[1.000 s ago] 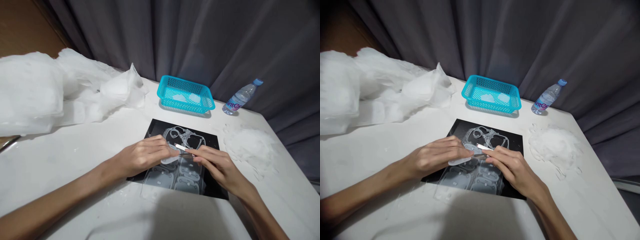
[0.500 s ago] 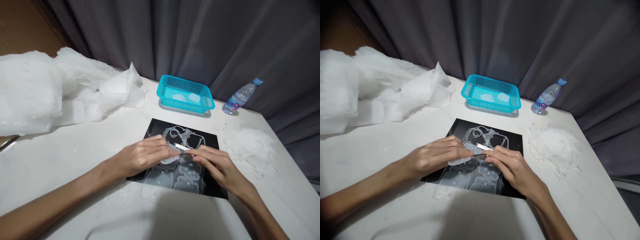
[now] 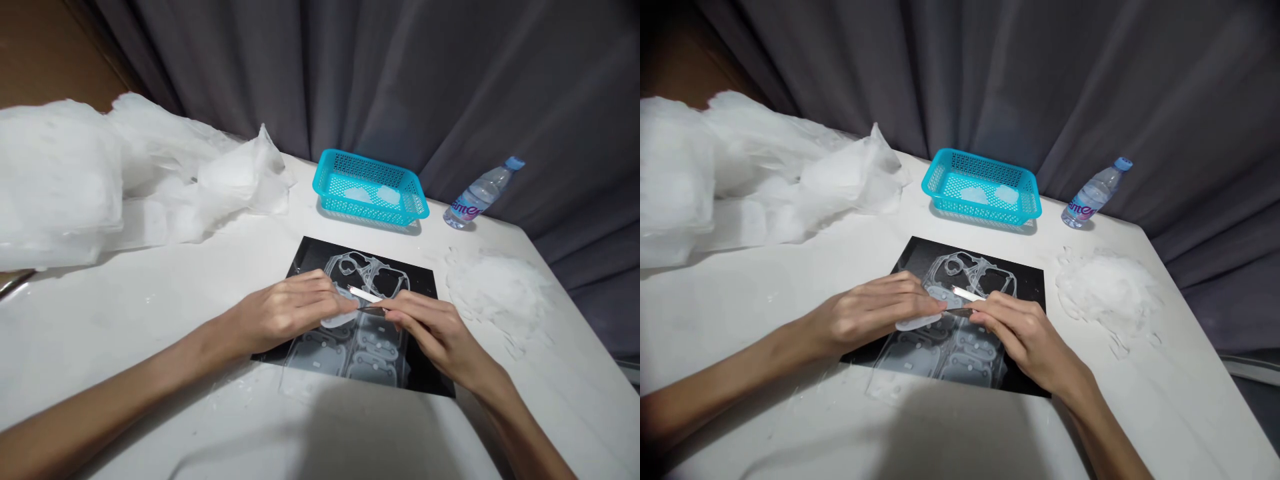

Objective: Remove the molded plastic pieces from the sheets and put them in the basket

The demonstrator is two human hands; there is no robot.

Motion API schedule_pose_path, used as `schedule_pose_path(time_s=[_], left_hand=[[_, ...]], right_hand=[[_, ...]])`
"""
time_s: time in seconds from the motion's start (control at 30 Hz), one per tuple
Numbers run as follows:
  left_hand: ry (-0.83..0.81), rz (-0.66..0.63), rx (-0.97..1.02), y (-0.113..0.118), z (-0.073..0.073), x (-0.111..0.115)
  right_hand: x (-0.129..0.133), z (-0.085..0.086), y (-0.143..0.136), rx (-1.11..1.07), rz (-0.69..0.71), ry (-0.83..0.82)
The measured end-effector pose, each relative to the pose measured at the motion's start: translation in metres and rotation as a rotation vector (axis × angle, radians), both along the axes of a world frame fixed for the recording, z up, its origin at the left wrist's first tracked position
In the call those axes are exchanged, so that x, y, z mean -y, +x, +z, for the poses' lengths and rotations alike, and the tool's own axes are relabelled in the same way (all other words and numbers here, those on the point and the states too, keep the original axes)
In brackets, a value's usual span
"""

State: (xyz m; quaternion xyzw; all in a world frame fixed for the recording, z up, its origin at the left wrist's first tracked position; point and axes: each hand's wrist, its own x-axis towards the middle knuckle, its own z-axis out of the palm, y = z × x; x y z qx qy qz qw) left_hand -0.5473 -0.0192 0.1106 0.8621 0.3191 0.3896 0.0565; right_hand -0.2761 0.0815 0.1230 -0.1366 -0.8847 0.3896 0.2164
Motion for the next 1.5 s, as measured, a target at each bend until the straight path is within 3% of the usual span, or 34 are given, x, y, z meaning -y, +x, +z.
schedule_pose_path(time_s=[0.17,0.33,0.43,0.6,0.7,0.8,0.9,1.07,1.13,1.2,1.27,1.33,1.4,1.5], left_hand=[[-0.017,0.011,0.012,-0.001,0.001,0.0],[-0.032,0.008,0.025,-0.002,0.001,0.0],[-0.071,0.048,0.004,-0.003,0.0,0.003],[-0.308,0.175,0.045,0.0,-0.003,0.01],[-0.439,0.183,0.119,0.003,-0.008,0.013],[-0.578,0.199,0.259,0.005,-0.014,0.013],[-0.726,0.254,0.385,0.009,-0.012,0.011],[-0.871,0.337,0.5,0.016,0.005,0.005],[-0.911,0.332,0.526,0.019,0.008,0.004],[-0.926,0.322,0.572,0.021,0.008,0.003],[-0.92,0.322,0.622,0.024,0.006,0.003],[-0.932,0.331,0.654,0.025,0.005,0.002],[-0.987,0.338,0.679,0.026,0.004,0.001],[-1.131,0.285,0.786,0.027,0.004,-0.002]], right_hand=[[-0.007,0.0,0.003,-0.028,-0.062,0.029],[-0.031,-0.007,0.013,-0.032,-0.262,0.051],[-0.028,-0.01,0.007,-0.072,-0.381,-0.107],[0.012,-0.011,-0.024,-0.124,-0.313,-0.535],[0.029,-0.014,-0.041,-0.121,-0.29,-0.664],[0.031,-0.018,-0.046,-0.165,-0.31,-0.727],[0.015,-0.022,-0.037,-0.196,-0.437,-0.679],[-0.015,-0.018,-0.018,-0.234,-0.66,-0.394],[-0.012,-0.014,-0.019,-0.226,-0.626,-0.377],[0.001,-0.012,-0.026,-0.217,-0.507,-0.416],[0.017,-0.014,-0.035,-0.206,-0.387,-0.431],[0.025,-0.019,-0.04,-0.175,-0.354,-0.41],[0.02,-0.025,-0.039,-0.15,-0.426,-0.402],[-0.01,-0.033,-0.022,-0.134,-0.641,-0.343]])
